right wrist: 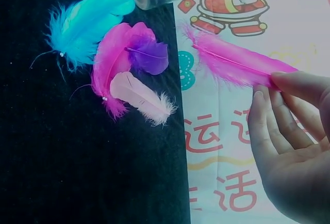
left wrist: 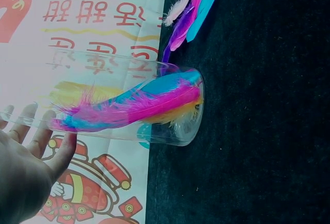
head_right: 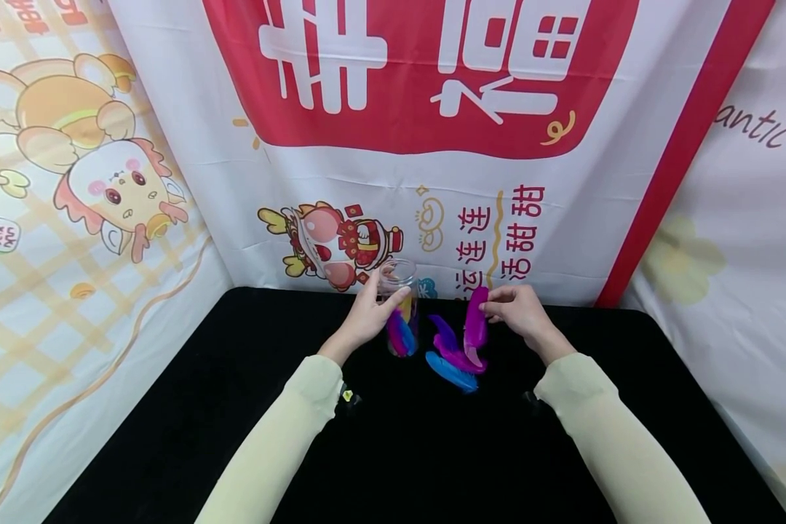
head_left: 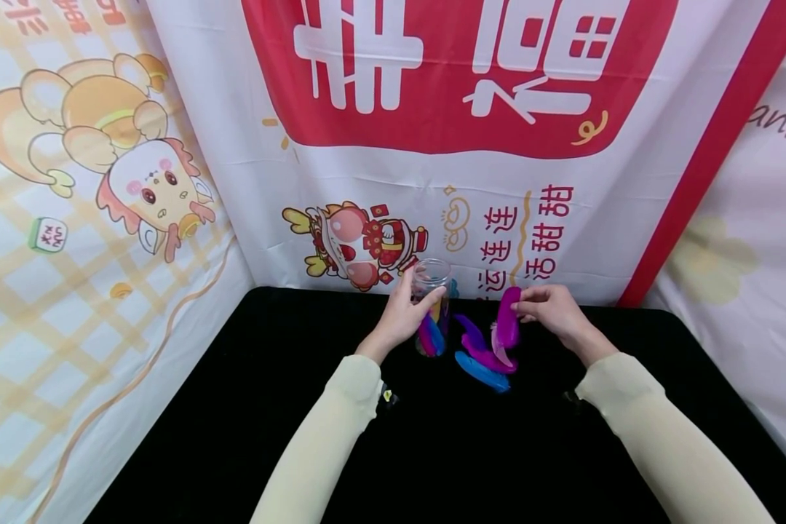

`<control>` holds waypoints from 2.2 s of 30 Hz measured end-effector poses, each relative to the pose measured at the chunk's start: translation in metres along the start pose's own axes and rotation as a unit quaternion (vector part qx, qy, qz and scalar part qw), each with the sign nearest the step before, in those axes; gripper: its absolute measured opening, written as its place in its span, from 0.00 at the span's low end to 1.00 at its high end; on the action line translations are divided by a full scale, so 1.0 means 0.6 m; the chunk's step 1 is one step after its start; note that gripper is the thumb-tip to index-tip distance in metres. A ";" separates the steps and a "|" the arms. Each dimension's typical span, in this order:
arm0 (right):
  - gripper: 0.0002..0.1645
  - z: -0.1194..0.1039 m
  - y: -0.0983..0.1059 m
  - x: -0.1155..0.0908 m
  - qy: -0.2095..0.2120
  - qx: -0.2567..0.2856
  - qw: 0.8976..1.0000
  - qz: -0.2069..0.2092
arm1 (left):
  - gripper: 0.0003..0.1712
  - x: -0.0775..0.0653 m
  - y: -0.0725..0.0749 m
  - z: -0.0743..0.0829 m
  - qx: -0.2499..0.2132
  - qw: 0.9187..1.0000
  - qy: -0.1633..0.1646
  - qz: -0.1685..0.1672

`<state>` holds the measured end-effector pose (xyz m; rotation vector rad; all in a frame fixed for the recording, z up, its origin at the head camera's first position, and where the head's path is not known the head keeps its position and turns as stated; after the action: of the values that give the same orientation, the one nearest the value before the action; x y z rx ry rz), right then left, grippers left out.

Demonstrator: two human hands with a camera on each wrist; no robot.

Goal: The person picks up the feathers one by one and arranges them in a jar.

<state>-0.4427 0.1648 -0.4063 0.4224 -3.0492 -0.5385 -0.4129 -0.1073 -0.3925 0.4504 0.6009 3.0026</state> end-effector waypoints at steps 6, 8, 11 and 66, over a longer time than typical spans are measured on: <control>0.20 -0.008 0.005 0.000 0.008 0.004 1.000 0.009 | 0.39 0.001 0.002 0.000 0.006 1.000 0.003 0.003; 0.20 -0.009 0.007 0.000 0.010 0.008 1.000 0.013 | 0.40 0.001 0.002 0.000 0.007 1.000 0.002 0.002; 0.20 -0.011 0.008 0.001 0.015 0.016 1.000 0.016 | 0.41 0.001 0.001 0.000 0.008 1.000 0.003 0.001; 0.18 -0.089 0.017 -0.004 0.072 0.071 0.993 0.068 | 0.40 -0.003 0.002 0.001 0.013 1.000 0.005 0.000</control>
<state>-0.4394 0.1567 -0.3527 0.2428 -2.9578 -0.2742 -0.4110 -0.1084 -0.3920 0.4380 0.6404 3.0016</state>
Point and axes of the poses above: each hand's wrist, its own x-axis towards the middle knuckle, its own y-axis out of the back of the hand, z = x × y, the point moved 10 cm from there along x, towards the middle knuckle, and after that the axes turned 2 degrees about x, right-handed, at the moved point
